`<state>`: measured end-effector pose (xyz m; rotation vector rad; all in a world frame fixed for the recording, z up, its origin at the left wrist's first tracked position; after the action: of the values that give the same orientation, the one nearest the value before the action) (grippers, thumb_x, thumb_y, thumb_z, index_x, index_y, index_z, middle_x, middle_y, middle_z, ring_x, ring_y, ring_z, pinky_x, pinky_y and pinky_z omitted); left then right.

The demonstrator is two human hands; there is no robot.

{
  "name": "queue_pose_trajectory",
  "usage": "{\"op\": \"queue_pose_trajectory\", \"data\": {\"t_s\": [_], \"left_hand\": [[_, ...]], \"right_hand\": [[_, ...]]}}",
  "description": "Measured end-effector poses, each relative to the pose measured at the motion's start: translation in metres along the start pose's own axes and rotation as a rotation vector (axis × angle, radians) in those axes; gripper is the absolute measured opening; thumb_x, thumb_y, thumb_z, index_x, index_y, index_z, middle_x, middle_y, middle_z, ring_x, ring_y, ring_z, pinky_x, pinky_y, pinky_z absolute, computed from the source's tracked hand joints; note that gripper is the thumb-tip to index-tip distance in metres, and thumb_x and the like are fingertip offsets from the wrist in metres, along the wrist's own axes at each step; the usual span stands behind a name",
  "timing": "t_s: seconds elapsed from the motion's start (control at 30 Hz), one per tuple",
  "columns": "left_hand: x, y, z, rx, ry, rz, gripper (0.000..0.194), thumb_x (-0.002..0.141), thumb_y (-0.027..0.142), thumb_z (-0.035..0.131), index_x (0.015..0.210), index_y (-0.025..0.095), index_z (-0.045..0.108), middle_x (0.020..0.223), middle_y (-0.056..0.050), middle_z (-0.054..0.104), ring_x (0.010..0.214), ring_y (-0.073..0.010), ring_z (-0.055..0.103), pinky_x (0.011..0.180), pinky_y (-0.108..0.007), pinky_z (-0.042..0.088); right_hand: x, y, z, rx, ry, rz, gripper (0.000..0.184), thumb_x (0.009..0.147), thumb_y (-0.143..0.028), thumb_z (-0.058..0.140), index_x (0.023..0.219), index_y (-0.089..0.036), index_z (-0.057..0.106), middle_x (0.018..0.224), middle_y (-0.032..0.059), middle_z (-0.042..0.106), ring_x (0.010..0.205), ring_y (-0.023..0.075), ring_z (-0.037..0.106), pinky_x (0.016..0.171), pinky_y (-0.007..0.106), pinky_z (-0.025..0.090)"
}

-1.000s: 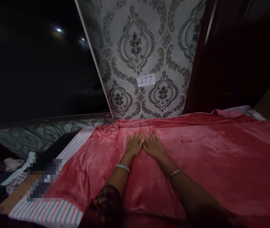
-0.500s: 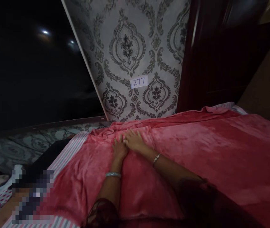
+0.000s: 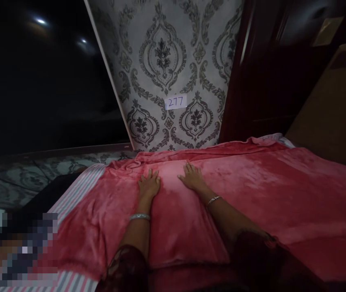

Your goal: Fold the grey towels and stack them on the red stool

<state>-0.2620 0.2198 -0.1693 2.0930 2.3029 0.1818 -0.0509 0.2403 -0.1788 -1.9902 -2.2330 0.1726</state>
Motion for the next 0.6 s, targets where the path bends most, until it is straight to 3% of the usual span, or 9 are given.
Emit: {"op": "queue_pose_trajectory", "data": {"t_s": [0.1,0.2,0.3,0.37,0.5,0.6], "left_hand": [[-0.003,0.002,-0.008,-0.038,0.005,0.0,0.058,0.099,0.048,0.025,0.153,0.034,0.039,0.167,-0.001,0.024,0.145,-0.0406,0.033,0.114,-0.063,0.032],[-0.01,0.004,-0.026,-0.086,-0.018,-0.022,0.061,0.098,0.049,0.028,0.156,0.03,0.035,0.168,-0.003,0.02,0.148,-0.0395,0.028,0.116,-0.063,0.029],[-0.031,0.006,-0.044,-0.068,0.028,0.013,0.058,0.099,0.042,0.03,0.153,0.025,0.04,0.168,-0.005,0.017,0.153,-0.0364,0.017,0.12,-0.063,0.021],[-0.056,0.008,-0.048,-0.055,0.082,0.111,0.056,0.1,0.038,0.027,0.151,0.022,0.044,0.166,-0.007,0.025,0.153,-0.0311,0.018,0.122,-0.06,0.018],[-0.111,0.009,-0.024,-0.05,0.019,0.253,0.058,0.102,0.044,0.024,0.154,0.022,0.038,0.163,-0.009,0.033,0.153,-0.0256,0.022,0.124,-0.057,0.014],[-0.131,0.005,-0.003,-0.021,-0.03,0.262,0.061,0.102,0.047,0.023,0.157,0.022,0.031,0.165,-0.008,0.025,0.154,-0.0245,0.016,0.124,-0.057,0.009]], "right_hand": [[-0.016,0.015,-0.012,-0.003,-0.084,0.03,0.069,0.102,-0.049,0.027,0.159,-0.011,0.024,0.166,0.0146,0.016,0.153,0.0257,0.013,0.12,0.055,0.015],[-0.032,0.011,-0.029,0.004,-0.105,0.058,0.066,0.102,-0.046,0.024,0.159,-0.012,0.024,0.166,0.0134,0.015,0.153,0.0263,0.013,0.118,0.058,0.019],[-0.055,-0.021,-0.035,-0.014,0.003,-0.037,0.063,0.102,-0.037,0.024,0.158,-0.01,0.027,0.165,0.0144,0.018,0.153,0.0259,0.014,0.121,0.054,0.016],[-0.077,-0.052,-0.027,0.014,0.03,-0.155,0.062,0.101,-0.032,0.024,0.158,-0.009,0.028,0.165,0.0144,0.02,0.153,0.0248,0.016,0.122,0.05,0.014],[-0.118,-0.095,0.0,0.058,-0.034,-0.338,0.062,0.1,-0.03,0.024,0.159,-0.012,0.026,0.165,0.0122,0.019,0.153,0.0245,0.014,0.123,0.05,0.013],[-0.13,-0.089,0.01,0.016,-0.029,-0.349,0.063,0.099,-0.031,0.027,0.159,-0.011,0.028,0.165,0.0124,0.018,0.153,0.0251,0.013,0.123,0.05,0.011]]}}
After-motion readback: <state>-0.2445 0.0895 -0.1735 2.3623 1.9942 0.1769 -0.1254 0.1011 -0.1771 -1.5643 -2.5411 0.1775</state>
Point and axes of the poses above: each hand's wrist, its own x-axis towards the middle knuckle, its own z-axis out of the palm, y = z × x, the point moved 1 cm from there along x, towards the middle knuckle
